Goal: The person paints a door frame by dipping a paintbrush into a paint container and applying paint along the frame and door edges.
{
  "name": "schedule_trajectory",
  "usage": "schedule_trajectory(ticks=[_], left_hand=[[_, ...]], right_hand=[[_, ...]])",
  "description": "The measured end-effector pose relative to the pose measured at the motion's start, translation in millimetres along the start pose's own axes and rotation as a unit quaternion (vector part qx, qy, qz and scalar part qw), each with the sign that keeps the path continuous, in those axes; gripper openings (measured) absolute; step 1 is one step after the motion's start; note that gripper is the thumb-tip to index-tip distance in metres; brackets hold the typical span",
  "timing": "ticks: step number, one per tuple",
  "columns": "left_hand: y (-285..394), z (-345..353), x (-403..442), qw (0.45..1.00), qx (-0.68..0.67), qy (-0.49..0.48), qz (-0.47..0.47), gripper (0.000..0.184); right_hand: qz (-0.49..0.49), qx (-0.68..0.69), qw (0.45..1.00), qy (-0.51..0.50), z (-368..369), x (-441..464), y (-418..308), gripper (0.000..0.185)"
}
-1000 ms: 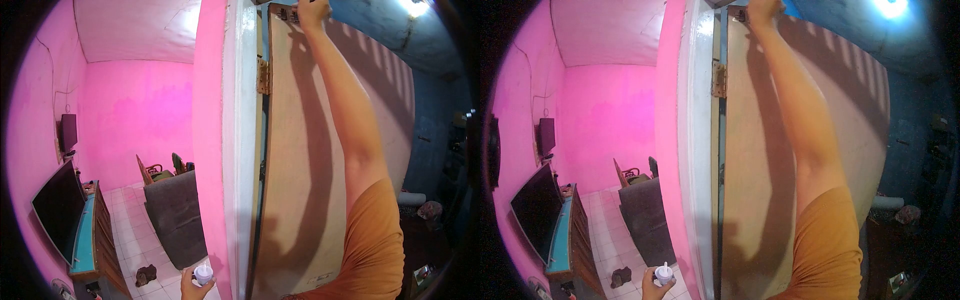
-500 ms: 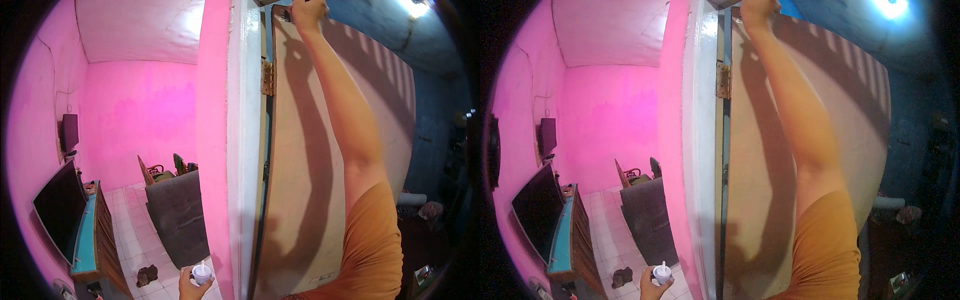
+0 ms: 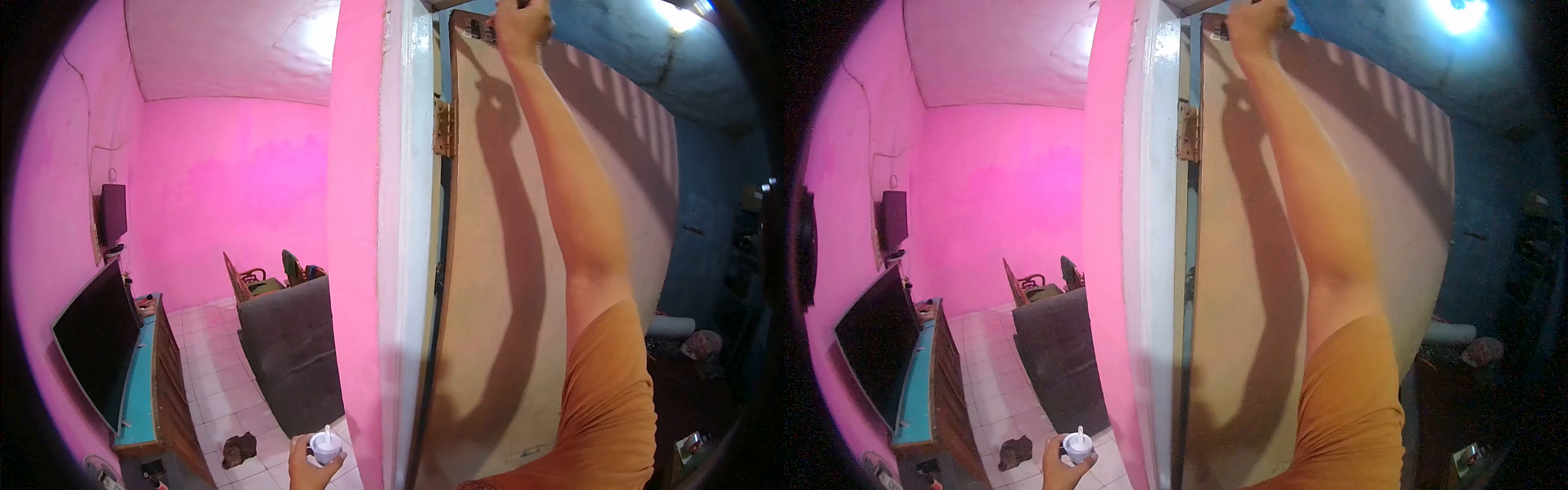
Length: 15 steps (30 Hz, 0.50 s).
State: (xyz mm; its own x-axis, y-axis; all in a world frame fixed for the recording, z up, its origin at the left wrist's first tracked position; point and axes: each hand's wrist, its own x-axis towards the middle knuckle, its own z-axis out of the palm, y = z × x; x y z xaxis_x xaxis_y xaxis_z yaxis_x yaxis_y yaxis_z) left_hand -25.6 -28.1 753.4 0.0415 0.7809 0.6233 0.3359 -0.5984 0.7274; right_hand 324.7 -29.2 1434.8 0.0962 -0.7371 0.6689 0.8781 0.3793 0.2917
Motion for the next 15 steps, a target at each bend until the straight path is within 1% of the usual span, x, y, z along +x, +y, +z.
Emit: schedule_trajectory(ticks=[3,4,5,7,8,10,15], left_hand=[[0,1,0,1.0,-0.002,-0.001,0.005,0.059],[-1,2,-1,1.0,-0.007,-0.001,-0.002,0.059],[-2,3,-3,1.0,-0.012,-0.002,-0.01,0.059],[-6,3,-4,1.0,-0.009,-0.005,0.0,0.059],[-7,3,-3,1.0,-0.005,-0.007,0.01,0.059],[-4,3,-2,1.0,-0.014,-0.013,0.009,0.059],[1,6,-1,0.999,-0.019,-0.023,0.011,0.057]], right_hand=[[-0.004,0.019,1.0,0.011,11,6,1,0.029],[-0.028,0.022,0.999,0.029,8,12,0,0.029],[-0.028,0.022,0.999,0.029,1,18,1,0.029],[0.073,0.055,0.996,-0.014,-20,33,-15,0.028],[0.07,0.054,0.996,-0.013,-28,42,-18,0.028],[0.069,0.111,0.991,0.001,-45,60,-14,0.027],[0.072,0.101,0.992,0.03,-74,72,-23,0.028]])
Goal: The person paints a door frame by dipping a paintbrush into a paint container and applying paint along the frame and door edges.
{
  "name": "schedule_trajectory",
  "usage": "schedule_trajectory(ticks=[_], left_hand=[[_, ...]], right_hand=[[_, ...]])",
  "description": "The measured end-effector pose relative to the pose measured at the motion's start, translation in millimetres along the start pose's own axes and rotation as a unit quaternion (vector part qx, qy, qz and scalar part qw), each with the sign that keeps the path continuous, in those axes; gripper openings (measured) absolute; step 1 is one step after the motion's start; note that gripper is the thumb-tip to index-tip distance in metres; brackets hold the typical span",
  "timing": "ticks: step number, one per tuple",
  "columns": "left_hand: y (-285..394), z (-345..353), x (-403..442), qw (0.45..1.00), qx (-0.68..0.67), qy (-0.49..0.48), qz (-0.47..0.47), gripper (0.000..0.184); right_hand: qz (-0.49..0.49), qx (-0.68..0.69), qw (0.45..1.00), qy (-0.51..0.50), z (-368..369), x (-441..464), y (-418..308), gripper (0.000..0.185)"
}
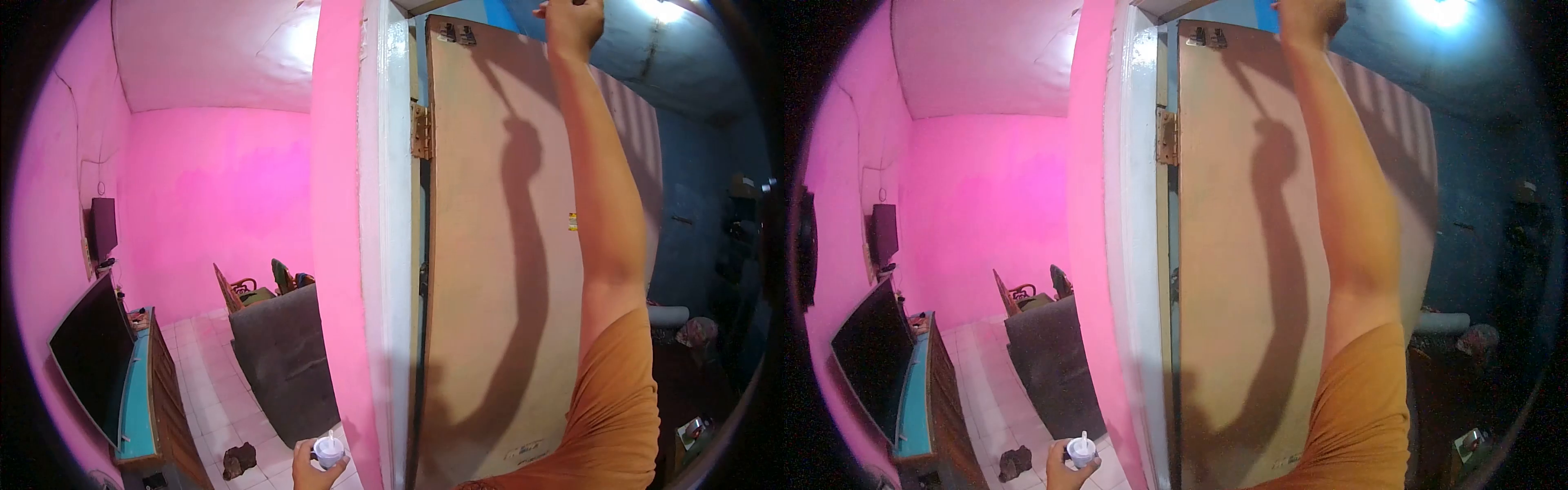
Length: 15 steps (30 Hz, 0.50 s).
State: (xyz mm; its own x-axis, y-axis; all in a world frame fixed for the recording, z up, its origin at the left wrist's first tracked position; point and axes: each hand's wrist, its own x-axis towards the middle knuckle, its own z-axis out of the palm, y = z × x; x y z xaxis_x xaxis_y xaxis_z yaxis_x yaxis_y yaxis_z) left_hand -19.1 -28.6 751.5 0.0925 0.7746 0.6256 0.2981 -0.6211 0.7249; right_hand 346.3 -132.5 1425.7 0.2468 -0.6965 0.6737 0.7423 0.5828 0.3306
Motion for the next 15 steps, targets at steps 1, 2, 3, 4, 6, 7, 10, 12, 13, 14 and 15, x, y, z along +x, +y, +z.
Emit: schedule_trajectory(ticks=[1,2,3,4,6,7,10,12,13,14,15], left_hand=[[1,1,-1,1.0,-0.001,-0.003,0.003,0.056],[2,3,-2,1.0,-0.002,-0.006,0.007,0.056],[4,5,-3,1.0,-0.003,-0.007,0.007,0.056],[6,7,-4,1.0,0.001,-0.008,0.01,0.055],[10,8,-5,1.0,0.005,-0.01,0.013,0.055],[11,10,-6,1.0,0.007,-0.007,0.022,0.055],[12,11,-9,0.999,0.006,-0.007,0.034,0.055],[11,14,-12,0.999,0.002,-0.011,0.037,0.055],[8,15,-15,0.999,-0.002,-0.013,0.032,0.056],[7,16,-17,0.999,-0.007,-0.017,0.027,0.057],[5,16,-19,0.999,-0.007,-0.018,0.027,0.057]], right_hand=[[-0.004,-0.022,1.0,-0.019,0,-6,-1,0.029],[-0.008,-0.044,0.998,-0.038,1,-13,-2,0.03],[-0.012,-0.042,0.998,-0.042,6,-23,-5,0.031],[-0.013,-0.043,0.998,-0.042,11,-26,2,0.031],[-0.043,-0.078,0.994,-0.055,18,-28,10,0.031],[-0.035,-0.06,0.996,-0.058,19,-25,11,0.031],[-0.041,-0.064,0.996,-0.037,12,1,16,0.03],[-0.025,-0.019,0.999,-0.028,-3,22,14,0.028],[-0.025,-0.02,0.999,-0.028,-12,32,12,0.028],[-0.02,0.016,1.0,-0.011,-23,41,10,0.027],[-0.016,0.051,0.999,0.005,-30,46,5,0.027]])
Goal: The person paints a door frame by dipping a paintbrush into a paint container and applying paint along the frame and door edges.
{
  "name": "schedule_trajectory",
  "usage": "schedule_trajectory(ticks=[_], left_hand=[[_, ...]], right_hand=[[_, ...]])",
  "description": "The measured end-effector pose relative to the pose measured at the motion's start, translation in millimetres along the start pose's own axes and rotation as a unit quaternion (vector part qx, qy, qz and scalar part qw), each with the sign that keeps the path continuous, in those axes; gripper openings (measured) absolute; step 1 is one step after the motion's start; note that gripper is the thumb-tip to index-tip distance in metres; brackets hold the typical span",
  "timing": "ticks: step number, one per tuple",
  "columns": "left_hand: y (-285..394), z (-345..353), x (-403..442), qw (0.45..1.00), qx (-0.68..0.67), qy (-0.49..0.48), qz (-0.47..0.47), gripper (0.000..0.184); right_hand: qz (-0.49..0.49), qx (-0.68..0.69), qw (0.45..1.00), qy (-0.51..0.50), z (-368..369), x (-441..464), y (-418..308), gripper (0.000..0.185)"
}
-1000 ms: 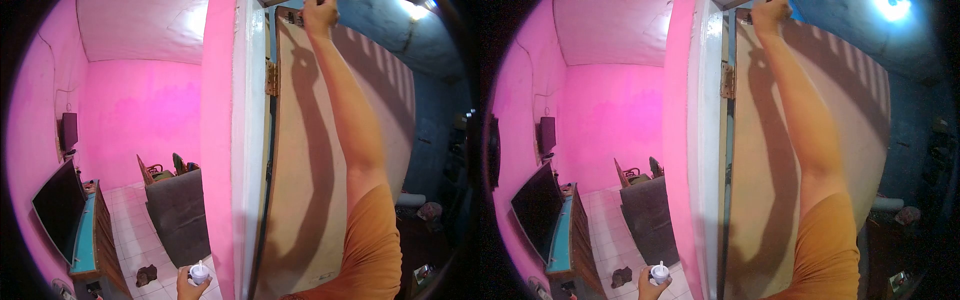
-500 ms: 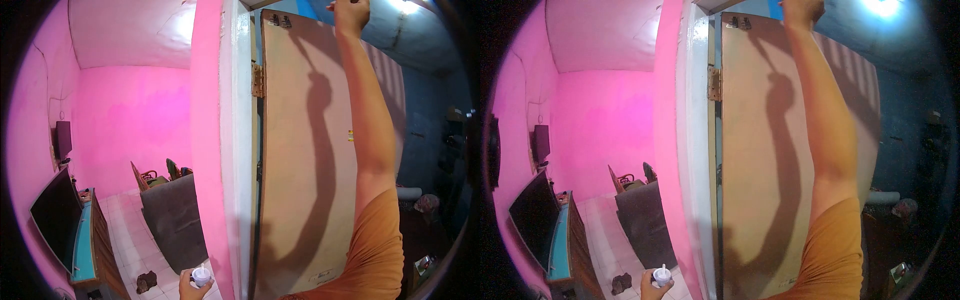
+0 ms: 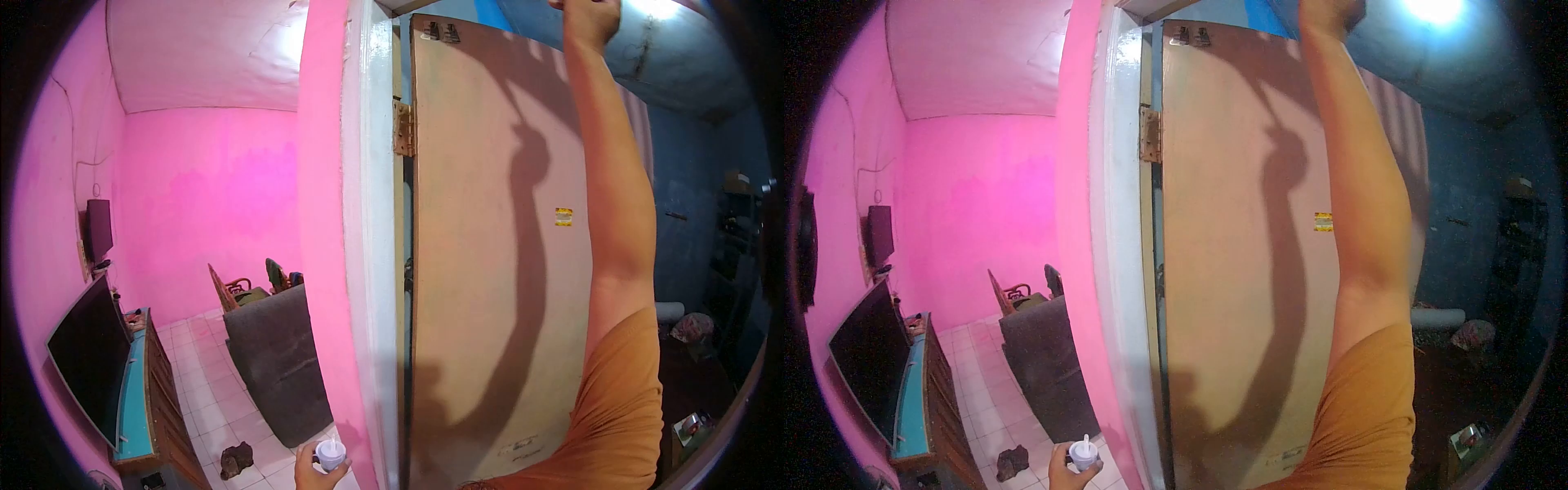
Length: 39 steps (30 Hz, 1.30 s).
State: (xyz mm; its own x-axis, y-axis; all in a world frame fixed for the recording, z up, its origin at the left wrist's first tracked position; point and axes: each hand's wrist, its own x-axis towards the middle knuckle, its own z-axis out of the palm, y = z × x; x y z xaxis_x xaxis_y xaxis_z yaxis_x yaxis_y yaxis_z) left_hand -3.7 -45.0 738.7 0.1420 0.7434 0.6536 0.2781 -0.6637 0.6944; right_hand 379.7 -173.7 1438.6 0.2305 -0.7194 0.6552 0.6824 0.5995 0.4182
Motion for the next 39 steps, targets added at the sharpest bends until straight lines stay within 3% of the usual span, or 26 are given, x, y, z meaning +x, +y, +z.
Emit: schedule_trajectory(ticks=[6,11,12,18,22,24,27,34,36,39], left_hand=[[-5,6,-10,1.0,0.011,-0.008,-0.004,0.058],[7,14,-14,1.0,0.002,-0.008,-0.022,0.06],[9,14,-14,1.0,0.001,-0.009,-0.023,0.06],[11,16,-24,0.999,0.003,-0.025,-0.038,0.06],[19,14,-24,0.999,0.006,-0.024,-0.028,0.061],[24,16,-25,0.999,0.006,-0.03,-0.032,0.061],[23,21,-26,0.999,-0.001,-0.019,-0.041,0.06],[20,27,-31,1.0,0.001,-0.018,-0.022,0.061],[19,27,-32,1.0,0.003,-0.018,-0.02,0.062],[18,27,-34,1.0,0.013,-0.019,-0.016,0.062]], right_hand=[[0.018,-0.044,0.999,-0.016,3,-20,-24,0.029],[-0.026,-0.107,0.992,-0.06,29,-38,-5,0.031],[-0.099,-0.136,0.985,-0.034,30,-26,14,0.029],[-0.029,-0.079,0.996,0.016,-7,15,-16,0.03],[-0.008,-0.123,0.992,0.024,-20,9,-24,0.031],[-0.094,-0.165,0.982,0.011,-11,-1,-6,0.032],[-0.1,-0.182,0.978,-0.029,7,-7,5,0.033],[-0.126,-0.165,0.978,0.005,-9,26,-8,0.033],[0.006,-0.11,0.993,0.029,-27,27,-32,0.034],[0.029,-0.139,0.99,0.019,-40,7,-57,0.037]])
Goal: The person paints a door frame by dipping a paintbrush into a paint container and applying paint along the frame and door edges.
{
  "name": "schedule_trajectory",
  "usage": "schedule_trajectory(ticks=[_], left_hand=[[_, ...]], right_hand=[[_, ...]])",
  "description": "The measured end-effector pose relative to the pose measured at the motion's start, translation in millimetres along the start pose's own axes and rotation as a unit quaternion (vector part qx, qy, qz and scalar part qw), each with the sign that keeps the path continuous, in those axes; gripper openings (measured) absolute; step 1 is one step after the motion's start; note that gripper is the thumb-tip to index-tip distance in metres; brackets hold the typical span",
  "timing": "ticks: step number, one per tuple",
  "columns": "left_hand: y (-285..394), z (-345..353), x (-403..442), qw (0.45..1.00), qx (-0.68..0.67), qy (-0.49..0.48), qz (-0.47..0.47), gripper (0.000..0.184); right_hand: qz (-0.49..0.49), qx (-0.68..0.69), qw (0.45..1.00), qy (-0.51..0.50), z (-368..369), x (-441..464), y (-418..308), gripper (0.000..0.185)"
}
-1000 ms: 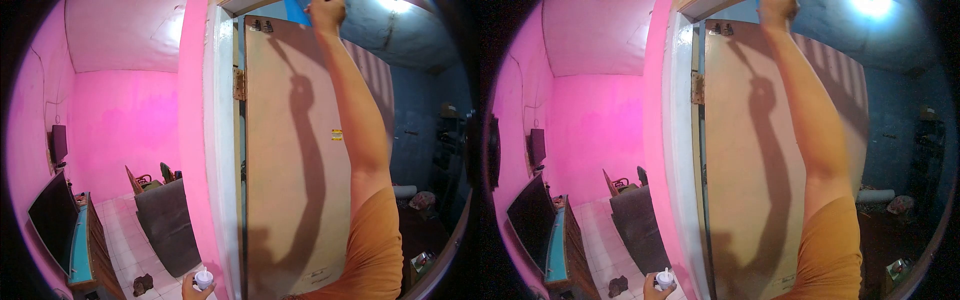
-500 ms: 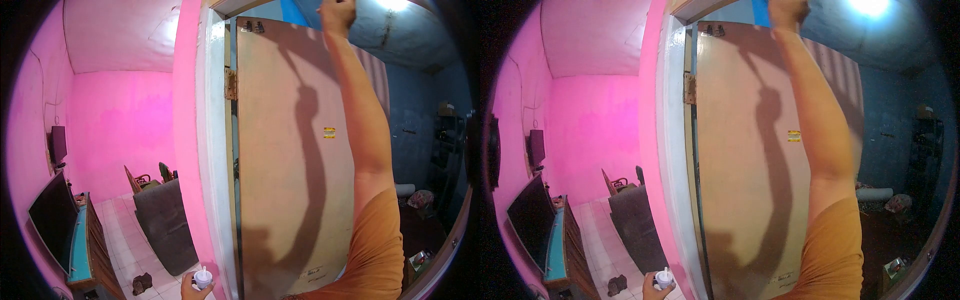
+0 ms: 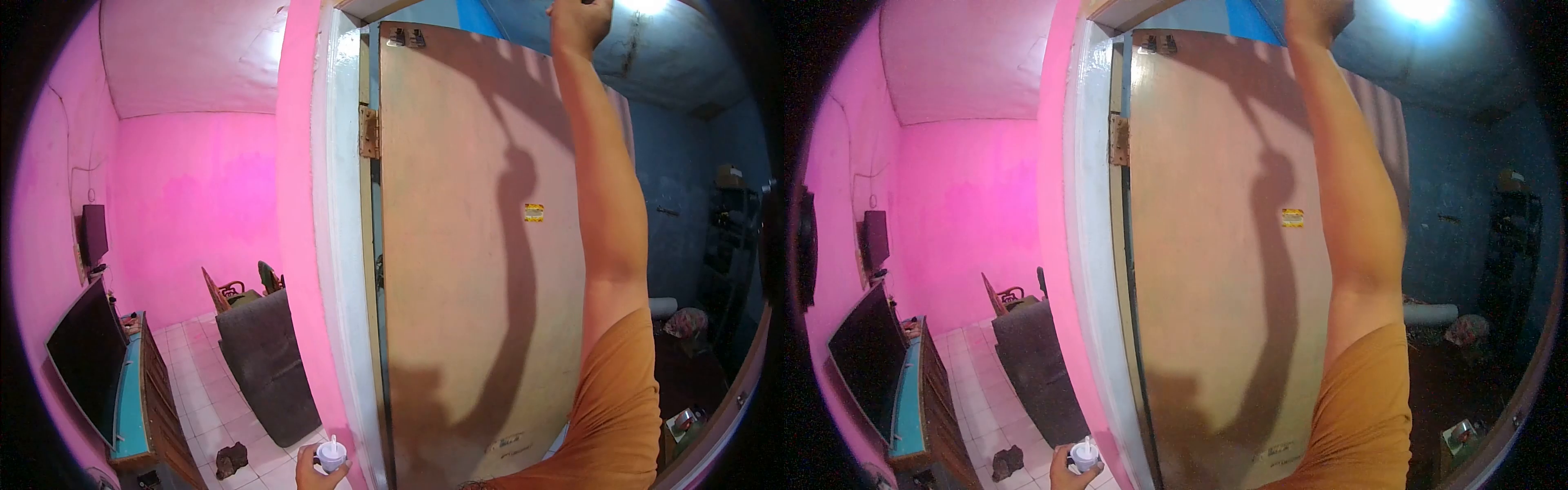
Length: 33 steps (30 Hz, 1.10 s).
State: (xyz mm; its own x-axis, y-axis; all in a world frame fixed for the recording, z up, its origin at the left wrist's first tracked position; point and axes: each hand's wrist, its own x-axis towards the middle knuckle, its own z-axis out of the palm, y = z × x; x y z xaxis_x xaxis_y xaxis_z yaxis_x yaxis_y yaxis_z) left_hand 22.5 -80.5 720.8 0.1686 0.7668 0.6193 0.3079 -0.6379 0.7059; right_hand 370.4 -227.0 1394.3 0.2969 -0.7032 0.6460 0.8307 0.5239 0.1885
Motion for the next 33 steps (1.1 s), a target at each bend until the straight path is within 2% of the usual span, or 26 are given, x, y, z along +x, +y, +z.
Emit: schedule_trajectory(ticks=[1,3,8,10,12,16,18,22,24,28,31,33], left_hand=[[0,0,0,1.0,0.001,-0.001,0.0,0.062],[3,1,0,1.0,0.002,-0.001,0.0,0.063],[11,4,-2,1.0,-0.007,0.0,-0.011,0.061],[9,6,-4,1.0,-0.009,0.002,-0.012,0.062],[8,5,-7,1.0,-0.01,0.002,-0.011,0.062],[8,3,-10,1.0,-0.005,0.01,-0.025,0.065],[8,1,-10,0.999,-0.011,0.011,-0.028,0.065],[11,1,-9,1.0,0.011,0.008,-0.028,0.064],[12,4,-8,1.0,0.014,0.008,-0.019,0.064],[13,7,-10,0.999,0.007,0.005,-0.032,0.062],[14,8,-10,0.999,-0.013,0.003,-0.029,0.063],[14,9,-8,0.999,-0.024,0.001,-0.024,0.063]], right_hand=[[0.0,-0.001,1.0,0.0,5,1,14,0.037],[-0.119,-0.063,0.991,0.003,27,-2,59,0.04],[-0.068,-0.063,0.994,-0.062,64,-23,82,0.042],[-0.09,-0.065,0.992,-0.054,75,-18,87,0.04],[-0.14,-0.007,0.99,-0.018,78,-6,91,0.038],[-0.113,-0.062,0.992,0.012,44,11,82,0.037],[-0.115,-0.062,0.99,0.061,31,11,79,0.036],[-0.098,-0.047,0.994,0.011,34,-13,79,0.036],[-0.122,-0.043,0.991,-0.028,47,-18,81,0.036],[-0.11,-0.048,0.993,-0.02,53,0,84,0.037],[-0.152,-0.08,0.985,0.015,29,33,82,0.037],[-0.048,0.021,0.998,0.035,5,38,67,0.036]])
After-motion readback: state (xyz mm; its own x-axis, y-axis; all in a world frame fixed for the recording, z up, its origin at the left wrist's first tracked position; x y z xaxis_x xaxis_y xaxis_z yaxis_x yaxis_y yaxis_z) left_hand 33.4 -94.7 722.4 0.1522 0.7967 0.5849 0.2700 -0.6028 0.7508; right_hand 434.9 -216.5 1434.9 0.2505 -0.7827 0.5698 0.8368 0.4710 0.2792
